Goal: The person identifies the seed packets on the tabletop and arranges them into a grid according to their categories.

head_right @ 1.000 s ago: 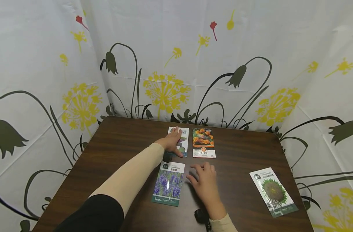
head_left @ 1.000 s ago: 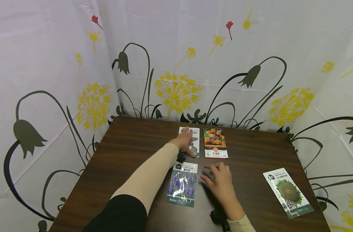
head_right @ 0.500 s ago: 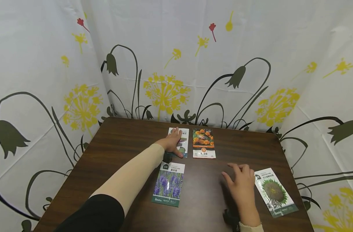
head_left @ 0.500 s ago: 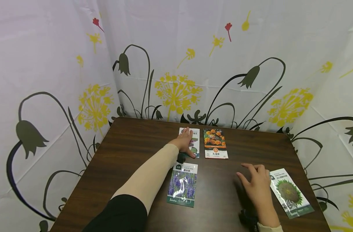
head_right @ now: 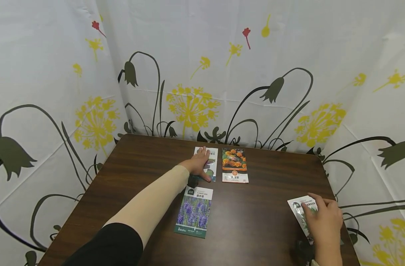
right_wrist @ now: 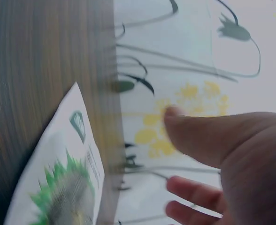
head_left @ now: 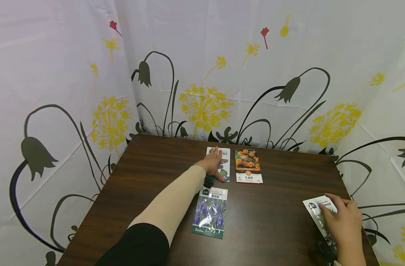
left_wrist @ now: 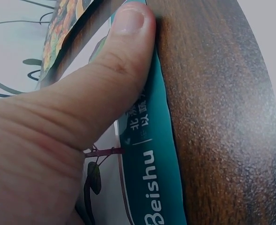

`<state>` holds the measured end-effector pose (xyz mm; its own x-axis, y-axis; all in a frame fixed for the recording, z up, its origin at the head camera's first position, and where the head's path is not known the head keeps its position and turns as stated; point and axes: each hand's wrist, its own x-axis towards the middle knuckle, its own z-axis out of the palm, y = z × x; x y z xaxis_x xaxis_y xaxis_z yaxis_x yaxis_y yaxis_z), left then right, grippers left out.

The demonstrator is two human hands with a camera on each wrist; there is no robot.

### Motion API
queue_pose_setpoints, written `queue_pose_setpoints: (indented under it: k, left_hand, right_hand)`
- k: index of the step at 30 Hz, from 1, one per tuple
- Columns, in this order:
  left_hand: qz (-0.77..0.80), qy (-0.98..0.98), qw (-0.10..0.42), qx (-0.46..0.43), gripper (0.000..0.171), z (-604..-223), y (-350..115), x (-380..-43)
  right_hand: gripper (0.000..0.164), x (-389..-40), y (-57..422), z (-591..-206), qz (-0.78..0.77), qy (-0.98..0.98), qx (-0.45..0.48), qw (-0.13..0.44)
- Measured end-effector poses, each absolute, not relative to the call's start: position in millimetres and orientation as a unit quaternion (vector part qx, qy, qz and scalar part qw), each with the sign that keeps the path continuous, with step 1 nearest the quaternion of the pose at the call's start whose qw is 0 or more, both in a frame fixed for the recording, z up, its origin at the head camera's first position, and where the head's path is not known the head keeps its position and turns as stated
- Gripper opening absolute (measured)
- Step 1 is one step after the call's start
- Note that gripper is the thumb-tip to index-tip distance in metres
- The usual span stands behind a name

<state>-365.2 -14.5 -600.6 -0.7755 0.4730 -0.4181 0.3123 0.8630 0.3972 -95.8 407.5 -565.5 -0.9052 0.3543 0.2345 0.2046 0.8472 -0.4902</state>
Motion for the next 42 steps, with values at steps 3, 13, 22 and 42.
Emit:
queue_pose_setpoints:
  k: [3,13,22,42]
  left_hand:
    - [0.148,0.93,0.265,0.207,0.154,-608.6,-13.7,-371.0]
    - [0.136,0.932,0.261,0.212,0.154,-612.8,-12.8,-372.2]
    - [0.123,0.932,0.262,0.217,0.15,-608.5,-10.9,-367.8]
    - [0.136,0.931,0.246,0.233,0.144,-587.6,-16.3,-358.0]
  right_hand:
    - [0.05,-92.0,415.9,-566.6,0.23,-0.953,-0.133,0.146]
    - [0.054,-87.7,434.8,-576.9,0.208,-0.97,-0.079,0.104]
    - [0.06,-77.7,454.1,-588.8,0.229,-0.971,-0.06,0.017]
    - [0.062,-90.1,444.6,-603.0,0.269,-0.952,-0.134,-0.059]
